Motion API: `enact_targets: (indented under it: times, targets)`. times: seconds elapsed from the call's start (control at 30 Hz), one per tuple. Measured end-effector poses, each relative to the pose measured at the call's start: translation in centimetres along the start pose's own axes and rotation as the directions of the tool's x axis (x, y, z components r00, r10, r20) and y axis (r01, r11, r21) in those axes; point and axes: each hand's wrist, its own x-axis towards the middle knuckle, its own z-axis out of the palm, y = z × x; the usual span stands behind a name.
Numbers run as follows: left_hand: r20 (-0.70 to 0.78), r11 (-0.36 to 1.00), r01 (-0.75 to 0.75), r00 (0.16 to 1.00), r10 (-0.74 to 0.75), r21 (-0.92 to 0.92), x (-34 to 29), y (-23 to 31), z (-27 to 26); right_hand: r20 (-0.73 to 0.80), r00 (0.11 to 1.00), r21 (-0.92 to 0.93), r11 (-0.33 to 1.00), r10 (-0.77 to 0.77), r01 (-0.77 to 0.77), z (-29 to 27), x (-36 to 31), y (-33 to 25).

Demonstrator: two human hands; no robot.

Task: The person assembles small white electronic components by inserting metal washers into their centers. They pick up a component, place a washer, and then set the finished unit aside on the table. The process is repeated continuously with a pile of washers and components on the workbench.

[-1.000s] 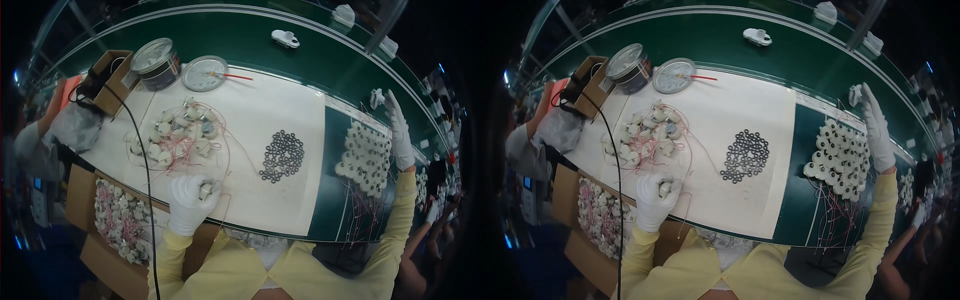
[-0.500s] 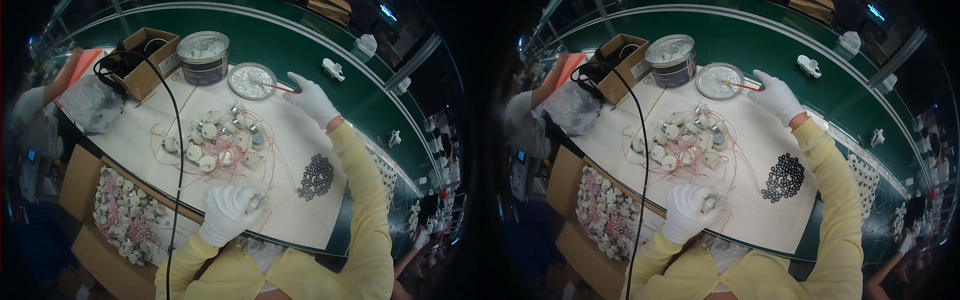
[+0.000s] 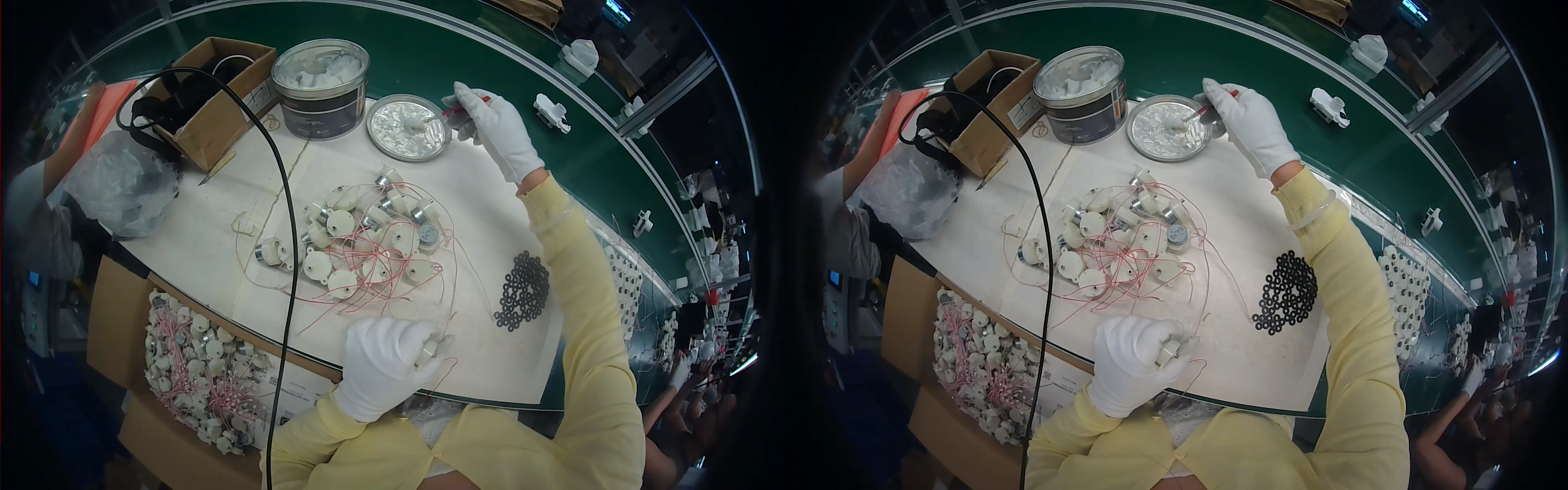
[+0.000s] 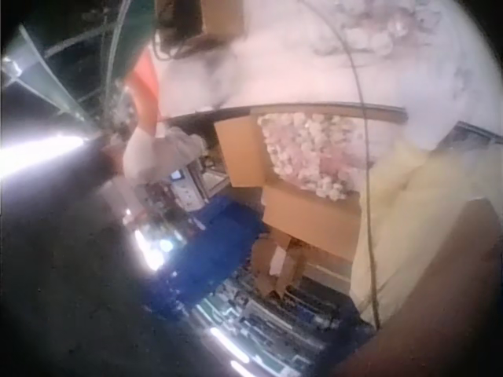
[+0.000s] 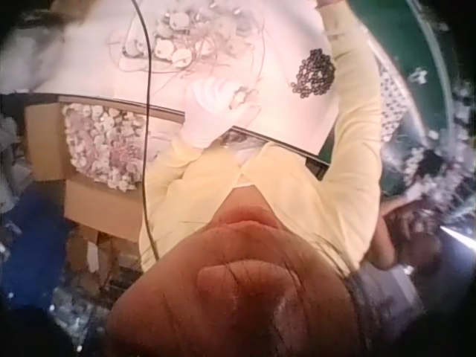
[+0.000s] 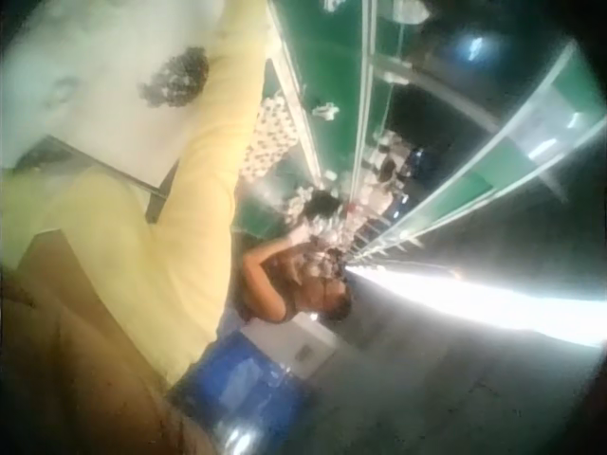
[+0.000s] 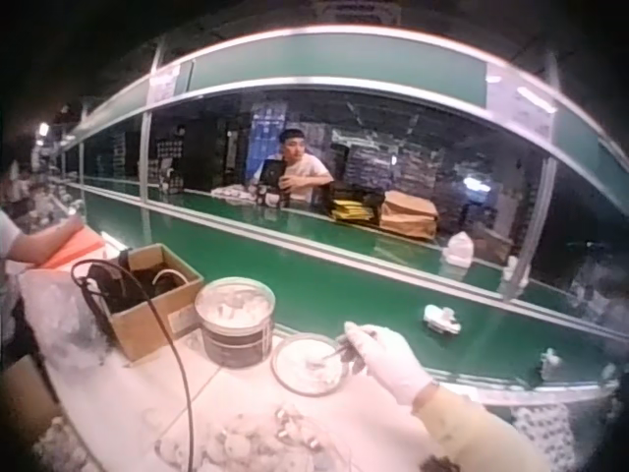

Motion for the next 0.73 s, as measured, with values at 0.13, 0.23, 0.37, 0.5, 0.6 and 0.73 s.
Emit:
enact_targets:
  times: [0.13, 0.23, 0.37, 0.5, 0.6, 0.73]
  targets:
    - [0.014, 1.0, 0.008, 1.0, -0.008, -0.004, 0.1, 0.0, -0.2, -0.025, 0.999, -0.053, 0.998, 0.023, -0.024, 0.9, 0.1, -0.3]
    - [0.0, 1.0, 0.002, 1.0, -0.002, -0.017, 0.1, -0.1, -0.1, -0.043, 0.999, -0.068, 0.997, 0.028, -0.031, 1.1, 0.3, -0.2]
    - [-0.002, 1.0, 0.006, 1.0, -0.006, -0.022, 0.0, -0.2, -0.1, -0.043, 0.999, -0.106, 0.994, 0.032, -0.037, 1.3, 0.6, 0.1]
    - [0.007, 1.0, 0.008, 1.0, -0.008, -0.001, 0.0, 0.0, -0.1, -0.018, 0.999, -0.15, 0.988, 0.032, -0.034, 0.9, 1.0, 1.1]
    - [0.001, 1.0, 0.005, 1.0, -0.005, 0.004, 0.0, -0.1, -0.1, 0.009, 0.998, -0.164, 0.985, 0.061, -0.059, 0.8, 0.9, 0.9]
    - [-0.009, 1.0, 0.007, 1.0, -0.007, 0.011, 0.0, 0.1, -0.1, 0.025, 0.992, -0.152, 0.981, 0.127, -0.122, 0.2, 0.7, 0.2]
